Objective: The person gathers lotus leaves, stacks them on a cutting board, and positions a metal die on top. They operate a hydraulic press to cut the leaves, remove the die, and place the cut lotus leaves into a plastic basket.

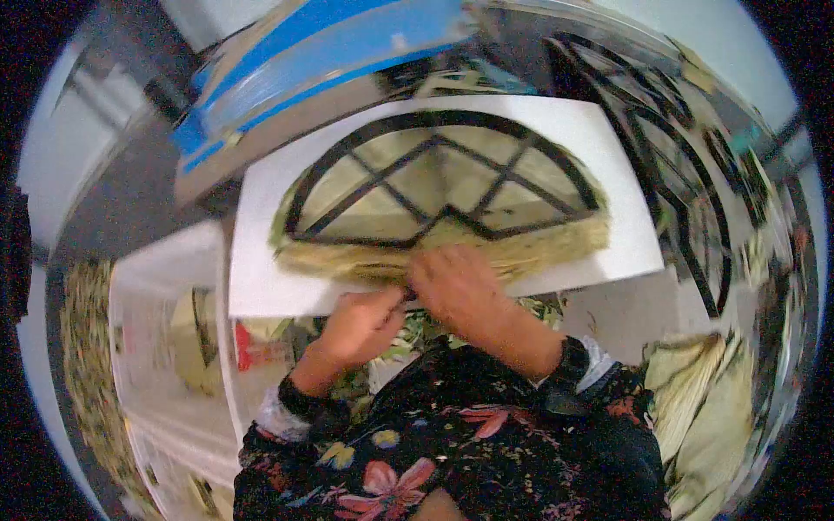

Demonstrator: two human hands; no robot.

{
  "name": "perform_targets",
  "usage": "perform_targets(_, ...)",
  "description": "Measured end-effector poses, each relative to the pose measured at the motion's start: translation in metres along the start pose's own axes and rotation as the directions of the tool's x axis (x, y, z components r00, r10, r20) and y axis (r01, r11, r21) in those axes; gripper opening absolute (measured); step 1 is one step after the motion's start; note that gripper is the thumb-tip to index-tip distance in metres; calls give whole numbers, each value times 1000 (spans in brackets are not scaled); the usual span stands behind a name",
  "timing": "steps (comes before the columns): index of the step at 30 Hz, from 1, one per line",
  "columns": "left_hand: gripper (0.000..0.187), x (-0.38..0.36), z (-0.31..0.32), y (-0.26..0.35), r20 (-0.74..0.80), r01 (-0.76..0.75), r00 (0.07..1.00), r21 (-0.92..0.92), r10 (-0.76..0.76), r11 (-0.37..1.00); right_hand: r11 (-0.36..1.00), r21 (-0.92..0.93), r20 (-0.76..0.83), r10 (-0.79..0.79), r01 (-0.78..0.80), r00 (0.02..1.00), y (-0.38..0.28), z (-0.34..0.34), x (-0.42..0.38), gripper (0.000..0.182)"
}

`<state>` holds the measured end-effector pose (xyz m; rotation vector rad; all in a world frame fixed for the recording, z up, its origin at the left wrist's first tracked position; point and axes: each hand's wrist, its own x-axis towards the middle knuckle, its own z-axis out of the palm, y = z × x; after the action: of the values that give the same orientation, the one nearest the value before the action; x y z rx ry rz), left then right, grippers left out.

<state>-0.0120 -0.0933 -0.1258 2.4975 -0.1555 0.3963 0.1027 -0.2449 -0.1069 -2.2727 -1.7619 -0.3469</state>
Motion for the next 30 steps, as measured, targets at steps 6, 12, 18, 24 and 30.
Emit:
perform_targets(6, 40, 98, -1, 39, -17, -227, 974, -80, 226, 971, 913, 198, -326, 404, -357, 855, 24, -11, -91, 38)
perform_targets(12, 65, 145, 60, 72, 325, -370, 907, 306, 269, 877, 738, 184, -270, 673, -649, 689, 39, 6, -132, 35)
perform_targets(18, 56, 157, 79, 56, 456, -317, 882, 380, 123, 869, 740, 207, -310, 670, -640, 675, 41, 13, -135, 36)
perform_targets(24, 49, 159, 78, 61, 494, -323, 864, 390, 100, 862, 722, 222, -319, 689, -655, 651, 48, 19, -140, 39)
perform_targets(30, 64, 155, 80, 83, 430, -319, 897, 478, 98, 818, 736, 174, -301, 673, -654, 676, 52, 14, -138, 37)
